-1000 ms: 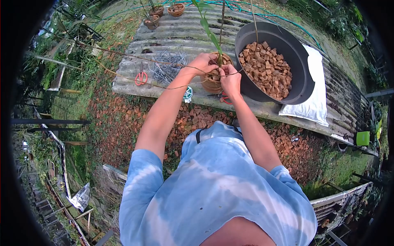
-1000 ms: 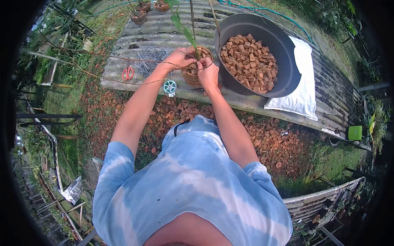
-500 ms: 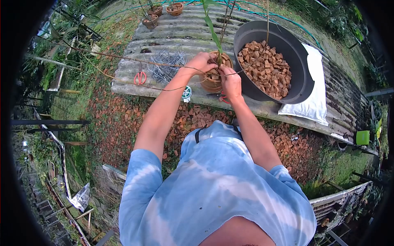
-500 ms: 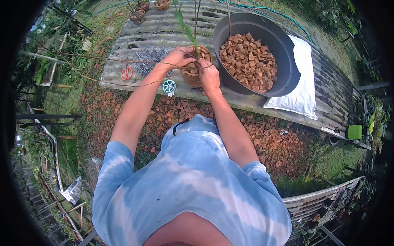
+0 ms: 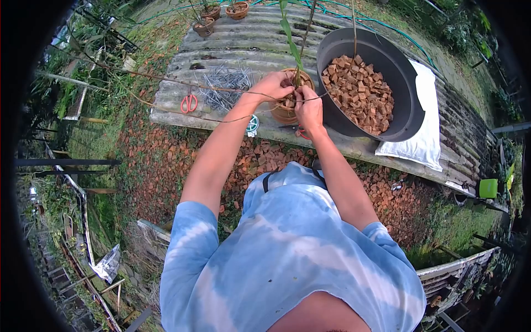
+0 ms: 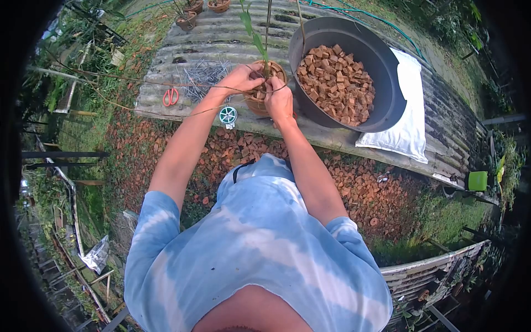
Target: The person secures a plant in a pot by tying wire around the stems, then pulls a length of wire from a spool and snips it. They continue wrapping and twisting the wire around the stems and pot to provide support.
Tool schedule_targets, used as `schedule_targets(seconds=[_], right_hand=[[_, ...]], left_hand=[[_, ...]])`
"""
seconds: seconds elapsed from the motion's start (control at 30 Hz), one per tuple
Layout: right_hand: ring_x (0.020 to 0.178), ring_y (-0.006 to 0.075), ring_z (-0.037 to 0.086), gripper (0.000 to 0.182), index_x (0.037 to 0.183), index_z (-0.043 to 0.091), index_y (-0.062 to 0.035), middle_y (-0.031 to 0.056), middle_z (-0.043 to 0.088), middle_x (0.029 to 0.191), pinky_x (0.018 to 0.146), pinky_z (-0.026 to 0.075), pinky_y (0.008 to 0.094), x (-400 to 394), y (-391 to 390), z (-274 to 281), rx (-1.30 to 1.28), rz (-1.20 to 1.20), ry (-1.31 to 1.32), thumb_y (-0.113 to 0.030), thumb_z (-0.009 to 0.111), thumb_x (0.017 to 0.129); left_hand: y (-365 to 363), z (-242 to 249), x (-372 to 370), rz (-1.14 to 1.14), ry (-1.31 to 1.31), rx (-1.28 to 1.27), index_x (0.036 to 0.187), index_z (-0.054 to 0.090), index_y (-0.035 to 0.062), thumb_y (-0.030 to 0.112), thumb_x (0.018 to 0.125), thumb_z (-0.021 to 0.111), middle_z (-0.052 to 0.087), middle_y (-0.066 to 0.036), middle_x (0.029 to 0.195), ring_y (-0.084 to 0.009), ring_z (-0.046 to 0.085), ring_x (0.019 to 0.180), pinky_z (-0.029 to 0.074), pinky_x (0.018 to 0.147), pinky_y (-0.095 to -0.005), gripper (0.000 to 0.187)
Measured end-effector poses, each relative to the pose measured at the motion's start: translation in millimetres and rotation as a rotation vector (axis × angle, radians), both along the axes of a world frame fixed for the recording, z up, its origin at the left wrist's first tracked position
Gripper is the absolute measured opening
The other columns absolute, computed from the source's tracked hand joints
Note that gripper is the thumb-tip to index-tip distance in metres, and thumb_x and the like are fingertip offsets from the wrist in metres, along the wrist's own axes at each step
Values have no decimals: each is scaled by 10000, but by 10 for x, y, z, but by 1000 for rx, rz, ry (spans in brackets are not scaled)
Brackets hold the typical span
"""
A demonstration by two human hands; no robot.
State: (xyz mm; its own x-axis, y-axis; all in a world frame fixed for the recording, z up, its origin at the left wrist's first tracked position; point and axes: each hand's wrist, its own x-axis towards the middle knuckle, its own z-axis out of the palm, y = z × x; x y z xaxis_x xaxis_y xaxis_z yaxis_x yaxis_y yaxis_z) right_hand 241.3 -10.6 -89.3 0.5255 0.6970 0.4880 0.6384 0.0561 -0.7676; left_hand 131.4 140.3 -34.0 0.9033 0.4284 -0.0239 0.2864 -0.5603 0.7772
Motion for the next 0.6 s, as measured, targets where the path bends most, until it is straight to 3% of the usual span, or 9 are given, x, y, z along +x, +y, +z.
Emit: schedule_targets(seconds=[0.07, 0.17, 0.4, 0.5, 0.6], right_hand=[[854, 468, 661, 35, 952, 623, -2, 236, 684, 904, 729, 524, 493, 26, -8, 12, -50, 15, 43, -35, 633, 943], [848, 466, 667, 49, 951, 615, 12, 248, 685, 892, 725, 524, 481, 33, -37, 162, -155, 34, 145, -33, 631, 945], [812, 461, 682, 76, 969, 638, 9, 267, 686, 841, 732, 536, 464, 75, 12, 134, -209, 59, 255, -54, 664, 937], [715, 289, 720, 84, 950, 633, 27, 191, 715, 791, 693, 563, 387, 85, 48, 77, -225, 35, 206, -33, 692, 945], [709, 268, 716, 81, 954, 635, 26, 183, 716, 787, 692, 561, 374, 99, 79, -23, -190, 26, 204, -33, 691, 946]], left_hand=[[110, -267, 13, -17, -78, -25, 1232, 677, -9, 193, 917, 740, 758, -164, 1073, -241, 708, 969, 550, 870, -383, 380], [217, -240, 36, -212, -100, -83, 1255, 676, 22, 170, 942, 733, 741, -134, 1142, -219, 680, 1018, 537, 905, -381, 351], [236, 99, 67, -253, 25, -131, 1216, 702, 32, 222, 909, 790, 756, -106, 1117, -186, 679, 1008, 546, 908, -373, 372], [236, 98, 110, -183, 108, -124, 1198, 724, 49, 228, 929, 790, 760, -91, 1090, -162, 676, 963, 546, 866, -366, 330], [225, 132, 111, -154, 119, 70, 1140, 749, 32, 262, 917, 795, 771, -131, 1028, -207, 703, 911, 554, 839, -377, 324]])
